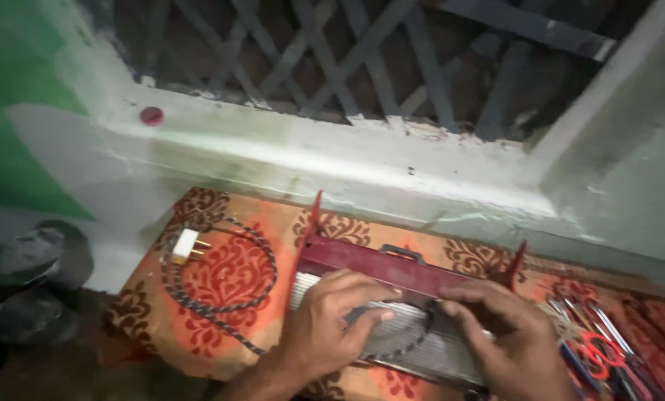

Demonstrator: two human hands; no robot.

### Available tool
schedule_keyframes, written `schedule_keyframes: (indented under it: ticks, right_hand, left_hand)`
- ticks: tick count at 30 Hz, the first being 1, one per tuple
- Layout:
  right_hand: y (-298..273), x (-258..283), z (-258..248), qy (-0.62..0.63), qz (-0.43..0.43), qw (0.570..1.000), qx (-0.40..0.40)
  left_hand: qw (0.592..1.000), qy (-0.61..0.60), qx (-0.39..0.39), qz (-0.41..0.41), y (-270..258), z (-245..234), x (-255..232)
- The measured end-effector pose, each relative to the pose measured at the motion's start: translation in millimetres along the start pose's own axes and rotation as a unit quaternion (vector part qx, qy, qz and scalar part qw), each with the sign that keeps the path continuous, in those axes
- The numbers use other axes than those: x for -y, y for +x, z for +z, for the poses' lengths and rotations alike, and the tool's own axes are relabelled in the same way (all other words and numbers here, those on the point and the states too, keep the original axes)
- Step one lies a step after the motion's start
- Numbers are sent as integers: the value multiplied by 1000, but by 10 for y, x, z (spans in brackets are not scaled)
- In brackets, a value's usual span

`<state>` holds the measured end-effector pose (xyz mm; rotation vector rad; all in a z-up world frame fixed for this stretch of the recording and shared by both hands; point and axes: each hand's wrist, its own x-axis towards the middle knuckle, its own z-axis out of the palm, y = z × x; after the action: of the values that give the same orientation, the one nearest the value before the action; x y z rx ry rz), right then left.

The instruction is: The person assembles a red and silver electric heater on a patterned table. They use a screwdriver to tighten screws on the heater's casing, then flip the unit to inspect the underside and continue securing the casing.

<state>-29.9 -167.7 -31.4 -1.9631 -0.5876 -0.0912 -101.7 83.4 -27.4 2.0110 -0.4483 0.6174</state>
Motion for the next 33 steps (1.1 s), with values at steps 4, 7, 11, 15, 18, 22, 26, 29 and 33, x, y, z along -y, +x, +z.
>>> schedule_keyframes:
  ticks: [4,7,11,15,18,22,26,29,33]
  right_hand:
    - [121,145,500,95,66,991,70]
    - [170,245,733,85,33,990,105]
    - [285,424,901,54,-34,987,146]
    - [537,596,935,-170,-88,972,133]
    - [758,667,1013,-253,-206,941,88]
    - [902,709,1097,-303,-121,931,163]
    - [923,720,1118,-313,-64,928,191]
    - [924,721,1125,-300,-67,934,181]
    - [919,678,1122,-298,-58,937,174]
  left_hand:
    - [987,-116,-31,-111,-105,-91,39]
    - [974,-148,-61,-162,-239,-172,162]
    - [963,-164,-120,-178,-468,-188,379]
    - [885,-357,-185,-236,-675,-181,654]
    - [880,-347,-216,-241,-826,-258,863]
    - [873,-364,-230,-229,-921,-313,1069]
    - [875,-329,-227,-275,-980,-343,1140]
    - [888,-291,-212,-285,-933,-382,1170]
    - [884,-314,-203,-281,-779,-393,1167]
